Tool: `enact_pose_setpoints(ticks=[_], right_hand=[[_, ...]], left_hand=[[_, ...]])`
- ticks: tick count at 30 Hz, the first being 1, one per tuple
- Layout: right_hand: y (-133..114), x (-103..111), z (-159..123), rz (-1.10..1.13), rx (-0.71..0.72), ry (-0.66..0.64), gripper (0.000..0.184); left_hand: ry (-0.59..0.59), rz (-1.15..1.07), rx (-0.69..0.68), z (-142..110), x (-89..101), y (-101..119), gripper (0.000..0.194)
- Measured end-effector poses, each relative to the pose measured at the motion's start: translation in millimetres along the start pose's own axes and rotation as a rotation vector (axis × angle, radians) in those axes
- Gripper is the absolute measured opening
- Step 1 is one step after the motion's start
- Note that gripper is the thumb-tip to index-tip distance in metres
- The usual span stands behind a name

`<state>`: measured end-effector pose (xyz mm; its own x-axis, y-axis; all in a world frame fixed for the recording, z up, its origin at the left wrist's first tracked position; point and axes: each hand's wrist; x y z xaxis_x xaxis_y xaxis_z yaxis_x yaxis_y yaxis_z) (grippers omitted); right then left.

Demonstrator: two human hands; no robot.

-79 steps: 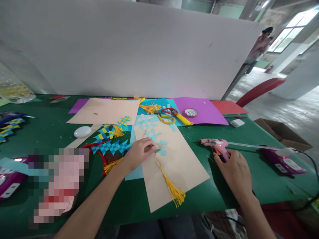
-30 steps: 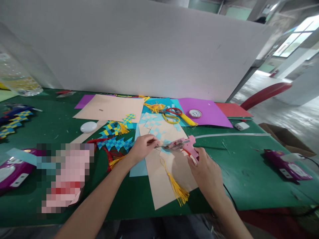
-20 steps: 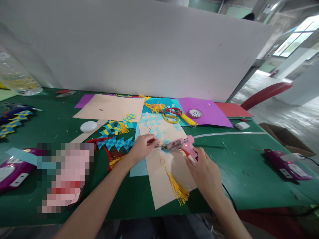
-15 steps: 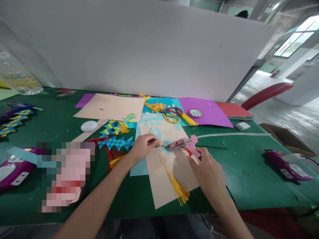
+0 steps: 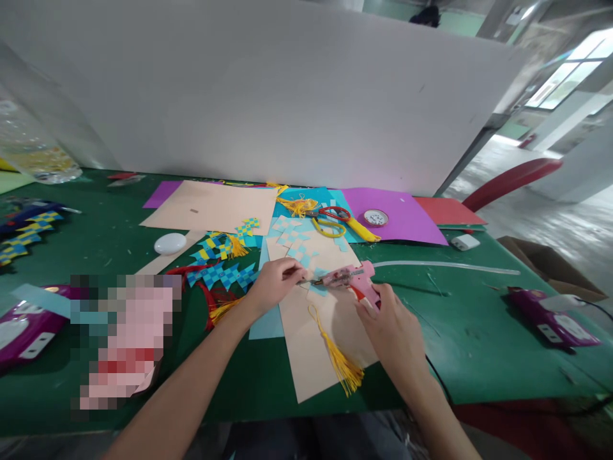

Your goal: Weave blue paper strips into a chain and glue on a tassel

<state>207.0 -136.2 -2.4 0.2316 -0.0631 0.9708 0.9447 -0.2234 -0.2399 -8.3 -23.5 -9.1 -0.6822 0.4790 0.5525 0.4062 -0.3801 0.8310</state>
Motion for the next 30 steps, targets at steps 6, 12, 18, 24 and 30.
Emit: enact_pose_setpoints(ticks=[6, 12, 18, 24, 30], right_hand=[[1.0, 3.6, 0.4, 0.014, -0.034, -0.022, 0.02], [-0.5, 1.7, 2.5, 0.013, -0.014, -0.045, 0.02], [-0.9, 0.3, 2.8, 0.0, -0.035, -0.044, 0.019], [-1.0, 1.0, 3.6, -0.009, -0.012, -0.057, 0.017], [3.1, 3.4, 1.4, -0.02, -0.022, -0.013, 0.018]], left_hand=[[0.007, 0.01, 0.006, -0.4, -0.1, -1.5, 0.019], [0.007, 0.002, -0.004, -0.7, 0.2, 0.7, 0.02], [0.011, 0.007, -0.001, -0.4, 0.3, 2.0, 0.019], [0.01, -0.006, 0.007, -1.1, 0.0, 3.6, 0.02], [0.008, -0.014, -0.004, -0.6, -0.8, -0.3, 0.02]])
Point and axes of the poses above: each hand's wrist, its own z-axis towards the middle knuckle, its own x-axis out of the back of the hand, y = z × x, and after that the axes turned 14 degrees about -y, right-handed
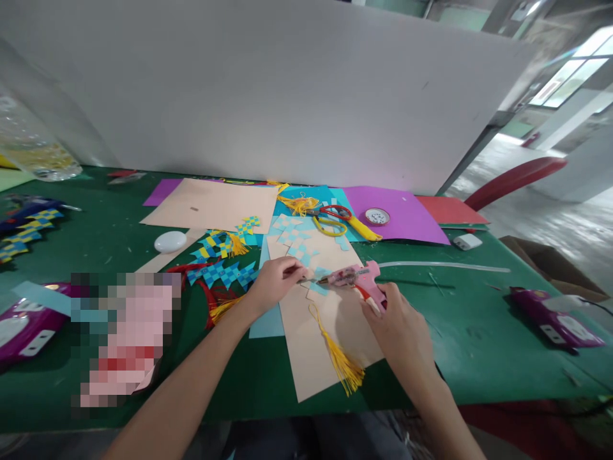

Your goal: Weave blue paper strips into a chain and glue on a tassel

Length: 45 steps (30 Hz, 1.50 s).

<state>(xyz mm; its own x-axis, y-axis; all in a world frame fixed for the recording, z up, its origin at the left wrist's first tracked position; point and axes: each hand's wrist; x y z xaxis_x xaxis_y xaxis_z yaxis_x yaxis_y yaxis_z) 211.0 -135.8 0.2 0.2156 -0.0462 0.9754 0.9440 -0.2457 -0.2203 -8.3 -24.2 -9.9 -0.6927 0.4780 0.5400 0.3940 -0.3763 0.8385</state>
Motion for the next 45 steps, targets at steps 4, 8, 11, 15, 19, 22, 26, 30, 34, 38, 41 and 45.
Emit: enact_pose_setpoints(ticks=[4, 8, 11, 15, 19, 22, 26, 30, 34, 38, 41, 45], right_hand=[[-0.9, -2.8, 1.0, 0.021, 0.032, 0.035, 0.019], [0.1, -3.7, 0.7, 0.024, 0.043, 0.041, 0.019], [1.1, -2.9, -1.1, 0.028, 0.053, 0.041, 0.02], [1.2, -1.9, -3.1, 0.033, 0.064, 0.025, 0.021], [1.6, -2.0, -2.6, 0.038, 0.06, 0.028, 0.021], [1.6, -3.5, -1.4, 0.046, 0.064, 0.036, 0.021], [1.0, -5.0, -1.5, 0.049, 0.063, 0.024, 0.021], [1.3, -3.4, -3.1, 0.041, 0.06, 0.006, 0.019], [-0.5, -3.4, -2.5, 0.052, 0.044, 0.007, 0.021], [-1.3, -2.6, -2.5, 0.039, 0.048, -0.021, 0.02], [-0.2, -0.3, -3.3, 0.041, 0.037, -0.001, 0.019], [-0.7, 0.5, -2.8, 0.054, 0.045, 0.021, 0.02]], left_hand=[[-0.003, -0.007, 0.005, 0.4, 0.1, -0.5, 0.02], [-0.004, -0.003, 0.012, 0.6, 0.0, 1.0, 0.02], [0.001, -0.009, 0.013, 0.4, 0.0, 2.5, 0.021], [-0.002, -0.005, 0.019, 0.2, 0.5, 4.5, 0.021], [0.004, 0.015, 0.011, 0.1, 0.9, 4.0, 0.021], [0.003, 0.018, 0.014, 0.2, 0.8, 2.6, 0.021], [-0.004, 0.012, 0.024, 0.5, 0.9, 2.6, 0.021], [-0.004, 0.008, 0.025, 0.3, 1.1, 4.2, 0.021], [-0.005, -0.004, 0.022, 0.4, 0.6, 3.3, 0.021], [-0.005, 0.0, 0.019, 0.7, 0.0, 1.3, 0.021], [-0.003, -0.004, 0.01, 0.9, 0.0, 0.5, 0.021], [-0.007, -0.01, 0.012, 0.8, -0.1, 0.4, 0.021]])
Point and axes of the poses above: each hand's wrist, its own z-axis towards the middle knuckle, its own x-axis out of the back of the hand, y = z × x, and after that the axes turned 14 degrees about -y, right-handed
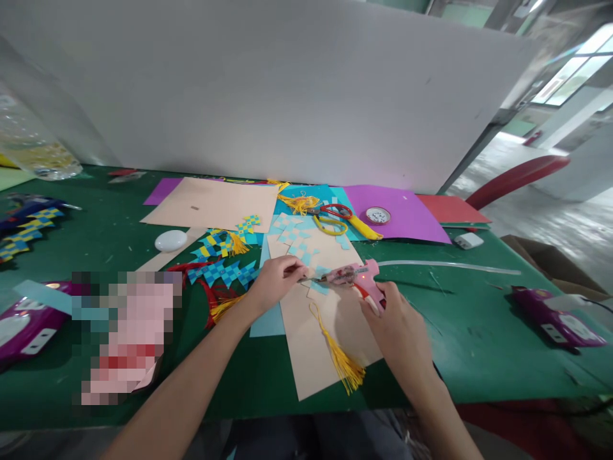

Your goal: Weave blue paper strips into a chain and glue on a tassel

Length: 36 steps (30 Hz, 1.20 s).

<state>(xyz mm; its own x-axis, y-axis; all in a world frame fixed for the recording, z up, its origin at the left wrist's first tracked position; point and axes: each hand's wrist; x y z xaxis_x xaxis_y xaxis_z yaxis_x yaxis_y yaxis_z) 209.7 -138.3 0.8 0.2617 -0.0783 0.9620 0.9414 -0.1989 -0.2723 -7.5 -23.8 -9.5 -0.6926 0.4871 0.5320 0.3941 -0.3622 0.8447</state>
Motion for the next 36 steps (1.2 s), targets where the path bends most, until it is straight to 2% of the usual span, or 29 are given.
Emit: enact_pose_setpoints(ticks=[7, 12, 17, 20, 23, 28, 32, 36], right_hand=[[1.3, -3.0, 2.6, 0.016, -0.048, -0.065, 0.021], [7.5, -1.0, 3.9, 0.076, -0.066, -0.051, 0.025], [45.4, 16.1, -1.4, 0.122, -0.115, 0.019, 0.039], [75.4, 26.5, -4.6, 0.092, -0.166, 0.047, 0.045], [91.7, 29.6, -7.4, 0.039, -0.237, 0.043, 0.047], [80.2, 30.5, -16.8, 0.008, -0.233, 0.082, 0.048], [65.3, 46.7, -24.9, -0.013, -0.268, 0.186, 0.056], [63.6, 61.8, -26.1, -0.051, -0.313, 0.295, 0.063]], left_hand=[[0.005, 0.021, 0.004, -0.6, 0.2, 1.7, 0.021], [0.002, -0.003, 0.002, -0.3, -0.2, -0.1, 0.022], [0.005, -0.025, 0.007, 0.2, -0.8, 0.8, 0.021], [0.008, -0.041, 0.01, 0.0, -1.0, 2.2, 0.02], [0.005, -0.046, 0.013, -0.3, -0.7, 2.5, 0.02], [0.006, -0.026, 0.009, 0.3, -0.5, 0.1, 0.02], [0.009, -0.012, 0.006, 0.6, -0.8, -1.8, 0.019], [0.011, -0.018, 0.009, 0.1, -0.9, -0.7, 0.019]])
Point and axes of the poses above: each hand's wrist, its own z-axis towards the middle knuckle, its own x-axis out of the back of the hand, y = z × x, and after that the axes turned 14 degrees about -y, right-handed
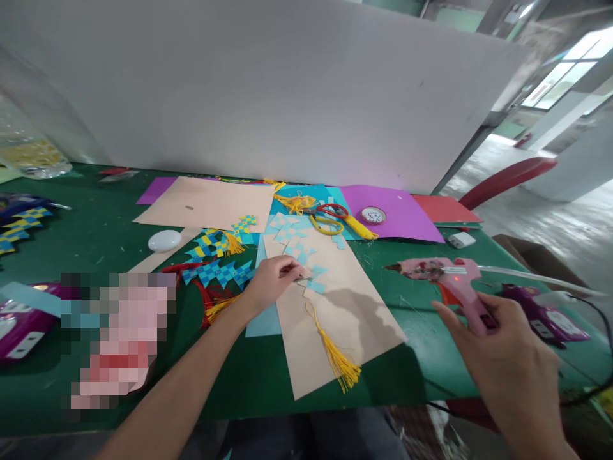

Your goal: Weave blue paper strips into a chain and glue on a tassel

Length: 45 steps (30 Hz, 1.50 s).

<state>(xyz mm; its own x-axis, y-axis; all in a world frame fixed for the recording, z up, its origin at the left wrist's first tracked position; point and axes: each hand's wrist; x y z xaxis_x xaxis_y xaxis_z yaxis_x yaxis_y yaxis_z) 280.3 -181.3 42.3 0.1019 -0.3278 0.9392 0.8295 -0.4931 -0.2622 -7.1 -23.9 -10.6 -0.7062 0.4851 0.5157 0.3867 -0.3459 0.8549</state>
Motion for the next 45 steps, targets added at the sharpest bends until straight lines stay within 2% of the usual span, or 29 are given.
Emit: enact_pose_setpoints(ticks=[3, 9, 11, 14, 18, 21, 24, 26, 29, 34, 40, 45], right_hand=[[-0.4, -8.3, 4.7, 0.037, 0.021, -0.019, 0.062], [-8.4, -59.2, 16.5, 0.096, 0.124, -0.203, 0.05], [-8.0, -72.6, 21.5, 0.08, 0.187, -0.193, 0.05], [-3.7, -81.7, 27.3, -0.017, 0.344, -0.104, 0.056], [-5.5, -74.4, 21.3, -0.087, 0.43, -0.031, 0.06], [-22.4, -60.8, -0.3, 0.022, 0.496, -0.021, 0.047], [-49.1, -51.2, -32.3, 0.189, 0.698, -0.183, 0.025], [-66.5, -50.7, -51.9, 0.227, 0.764, -0.277, 0.023], [-85.5, -56.8, -69.2, 0.194, 0.746, -0.288, 0.017], [-100.8, -67.7, -72.3, 0.161, 0.764, -0.277, 0.012], [-106.9, -67.6, -66.7, 0.288, 0.746, -0.274, 0.019], [-105.2, -62.4, -67.4, 0.151, 0.741, -0.332, 0.018]], left_hand=[[-0.006, 0.004, -0.005, -0.3, 0.1, 0.0, 0.02], [-0.004, 0.0, -0.008, -0.2, 0.0, -2.4, 0.018], [-0.001, 0.002, -0.003, -0.3, 0.0, -2.1, 0.018], [-0.008, -0.013, -0.005, -0.4, -0.1, -1.4, 0.017], [-0.013, -0.019, 0.0, -0.3, -0.3, -0.4, 0.018], [-0.006, -0.005, 0.009, 0.0, -0.2, 0.9, 0.018], [-0.005, -0.008, 0.004, 0.3, 0.2, 2.0, 0.019], [-0.005, -0.014, -0.001, 0.2, 0.3, 2.0, 0.019], [-0.008, -0.01, -0.001, -0.3, 0.2, 1.5, 0.019], [-0.01, -0.006, 0.002, -1.6, 0.6, 3.5, 0.018], [-0.011, -0.006, 0.006, -2.2, 1.0, 3.8, 0.019], [-0.016, 0.007, -0.001, -2.3, 0.6, 2.5, 0.021]])
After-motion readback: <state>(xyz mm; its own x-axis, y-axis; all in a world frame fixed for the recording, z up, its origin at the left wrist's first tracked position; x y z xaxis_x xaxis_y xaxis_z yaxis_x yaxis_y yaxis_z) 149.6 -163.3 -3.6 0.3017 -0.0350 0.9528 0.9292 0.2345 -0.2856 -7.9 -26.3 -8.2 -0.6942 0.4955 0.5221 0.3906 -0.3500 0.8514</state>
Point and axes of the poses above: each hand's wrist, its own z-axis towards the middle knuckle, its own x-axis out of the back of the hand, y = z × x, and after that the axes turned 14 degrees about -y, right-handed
